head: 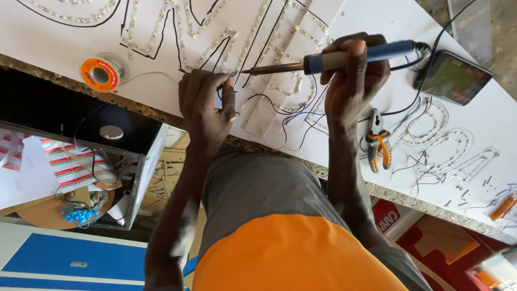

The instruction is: Soldering wires to LED strips on a sign template using a soldering iron and pliers

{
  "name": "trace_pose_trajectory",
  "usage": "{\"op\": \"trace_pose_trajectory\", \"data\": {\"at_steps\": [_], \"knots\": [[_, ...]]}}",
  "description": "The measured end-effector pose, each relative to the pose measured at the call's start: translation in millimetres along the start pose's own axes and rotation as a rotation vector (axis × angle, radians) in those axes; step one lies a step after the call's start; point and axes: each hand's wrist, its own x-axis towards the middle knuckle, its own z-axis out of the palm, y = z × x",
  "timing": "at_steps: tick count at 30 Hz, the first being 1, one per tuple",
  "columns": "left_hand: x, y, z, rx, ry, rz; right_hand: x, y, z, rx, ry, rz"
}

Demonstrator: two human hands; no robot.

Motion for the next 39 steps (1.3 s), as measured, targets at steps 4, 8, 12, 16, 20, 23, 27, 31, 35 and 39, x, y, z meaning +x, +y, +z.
{"op": "trace_pose_trajectory", "data": {"at_steps": [4, 8, 12, 16, 20, 23, 27, 31, 35, 39], "knots": [[-9, -4, 10, 0.042, 0.056, 0.000, 9, -6, 19, -0.111, -0.068, -0.041], [-9, -5, 11, 0.052, 0.061, 0.013, 12, -5, 24, -0.103, -0.078, -0.007], [-9, -7, 11, 0.042, 0.039, 0.003, 14, 4, 21, -0.068, -0.049, 0.008], [-9, -7, 13, 0.051, 0.069, 0.010, 15, 2, 21, -0.086, -0.062, 0.024], [-9, -6, 12, 0.044, 0.066, 0.012, 15, 2, 22, -0.089, -0.053, 0.033], [-9, -6, 12, 0.045, 0.068, 0.020, 17, 3, 22, -0.088, -0.055, 0.040], [-7, -4, 13, 0.059, 0.082, 0.023, 19, 5, 22, -0.059, -0.063, 0.056], [-7, -6, 13, 0.064, 0.075, 0.028, 19, 8, 20, -0.046, -0.056, 0.057], [-8, -5, 10, 0.055, 0.047, 0.024, 18, 8, 20, -0.054, -0.041, 0.068], [-9, -7, 13, 0.074, 0.052, 0.031, 18, 7, 20, -0.036, -0.023, 0.074]]}}
